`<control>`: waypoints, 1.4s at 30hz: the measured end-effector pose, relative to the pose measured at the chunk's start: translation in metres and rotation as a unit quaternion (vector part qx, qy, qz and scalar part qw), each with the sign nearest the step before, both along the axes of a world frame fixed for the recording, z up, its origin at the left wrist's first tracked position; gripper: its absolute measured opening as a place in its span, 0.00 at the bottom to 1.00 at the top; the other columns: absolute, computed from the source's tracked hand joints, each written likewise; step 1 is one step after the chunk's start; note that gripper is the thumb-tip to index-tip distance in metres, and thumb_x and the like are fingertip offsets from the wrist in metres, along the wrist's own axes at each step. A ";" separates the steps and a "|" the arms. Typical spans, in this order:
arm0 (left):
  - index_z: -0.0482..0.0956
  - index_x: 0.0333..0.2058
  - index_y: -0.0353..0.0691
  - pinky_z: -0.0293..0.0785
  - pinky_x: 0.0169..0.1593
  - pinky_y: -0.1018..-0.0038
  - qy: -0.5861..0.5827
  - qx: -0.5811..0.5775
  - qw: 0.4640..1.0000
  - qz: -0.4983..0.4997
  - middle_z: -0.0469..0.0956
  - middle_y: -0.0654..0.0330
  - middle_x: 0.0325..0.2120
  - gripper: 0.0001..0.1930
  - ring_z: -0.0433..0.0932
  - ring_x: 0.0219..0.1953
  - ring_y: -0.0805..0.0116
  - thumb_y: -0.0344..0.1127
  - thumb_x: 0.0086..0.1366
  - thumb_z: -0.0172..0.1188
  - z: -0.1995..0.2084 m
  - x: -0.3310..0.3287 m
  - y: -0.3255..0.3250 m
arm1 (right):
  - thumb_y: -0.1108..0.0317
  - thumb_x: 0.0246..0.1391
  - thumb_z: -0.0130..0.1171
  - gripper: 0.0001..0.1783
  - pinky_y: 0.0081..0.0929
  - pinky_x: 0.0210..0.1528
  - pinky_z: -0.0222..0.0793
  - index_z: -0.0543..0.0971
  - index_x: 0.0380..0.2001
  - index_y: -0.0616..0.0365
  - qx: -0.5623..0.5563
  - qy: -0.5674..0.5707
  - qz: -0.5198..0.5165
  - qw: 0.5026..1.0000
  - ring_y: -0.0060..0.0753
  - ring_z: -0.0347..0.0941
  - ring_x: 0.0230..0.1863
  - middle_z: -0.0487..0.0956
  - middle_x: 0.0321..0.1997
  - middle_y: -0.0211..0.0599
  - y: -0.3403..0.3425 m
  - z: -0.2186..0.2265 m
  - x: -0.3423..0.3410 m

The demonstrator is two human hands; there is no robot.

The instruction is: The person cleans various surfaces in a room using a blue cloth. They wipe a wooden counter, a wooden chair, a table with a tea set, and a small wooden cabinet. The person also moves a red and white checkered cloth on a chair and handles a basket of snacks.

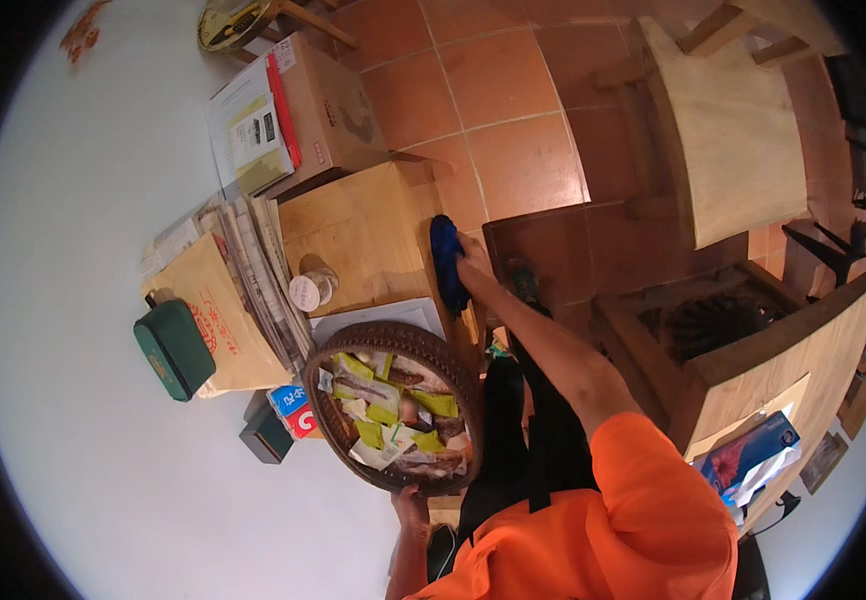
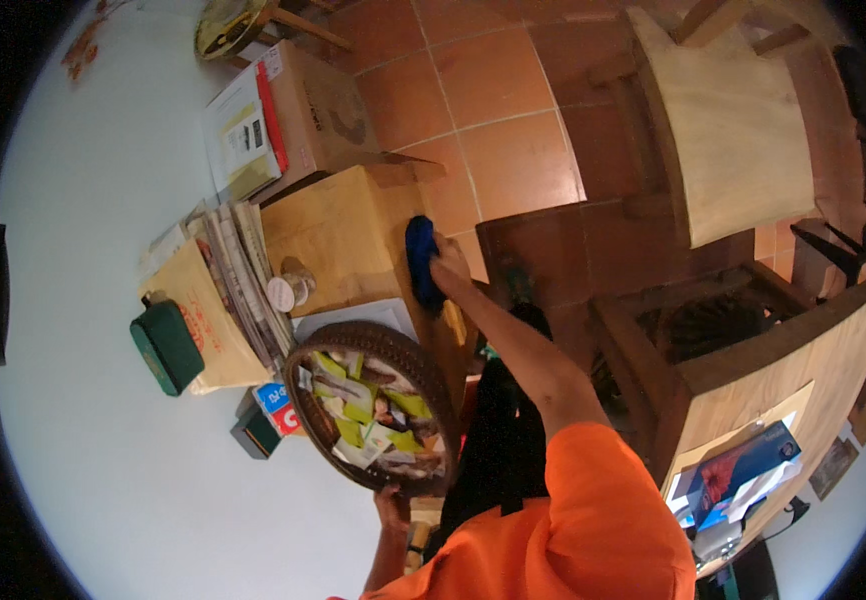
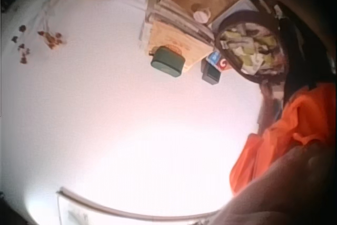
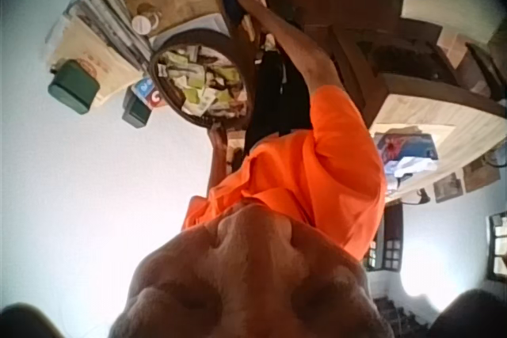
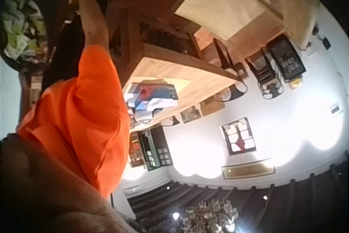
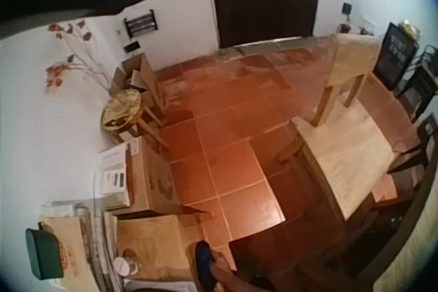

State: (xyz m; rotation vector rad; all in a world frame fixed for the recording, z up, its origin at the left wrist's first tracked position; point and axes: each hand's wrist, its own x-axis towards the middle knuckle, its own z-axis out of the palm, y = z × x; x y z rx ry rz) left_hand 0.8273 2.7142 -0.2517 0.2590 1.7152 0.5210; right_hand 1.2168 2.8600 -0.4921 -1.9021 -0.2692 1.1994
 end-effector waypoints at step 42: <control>0.67 0.55 0.36 0.70 0.59 0.57 -0.043 -0.033 0.998 -0.015 0.72 0.55 0.48 0.32 0.73 0.50 0.55 0.21 0.46 0.51 -0.005 -0.006 0.001 | 0.82 0.53 0.46 0.28 0.41 0.66 0.56 0.69 0.59 0.57 0.207 -0.090 0.006 0.974 0.58 0.60 0.66 0.64 0.65 0.53 -0.098 0.075 -0.064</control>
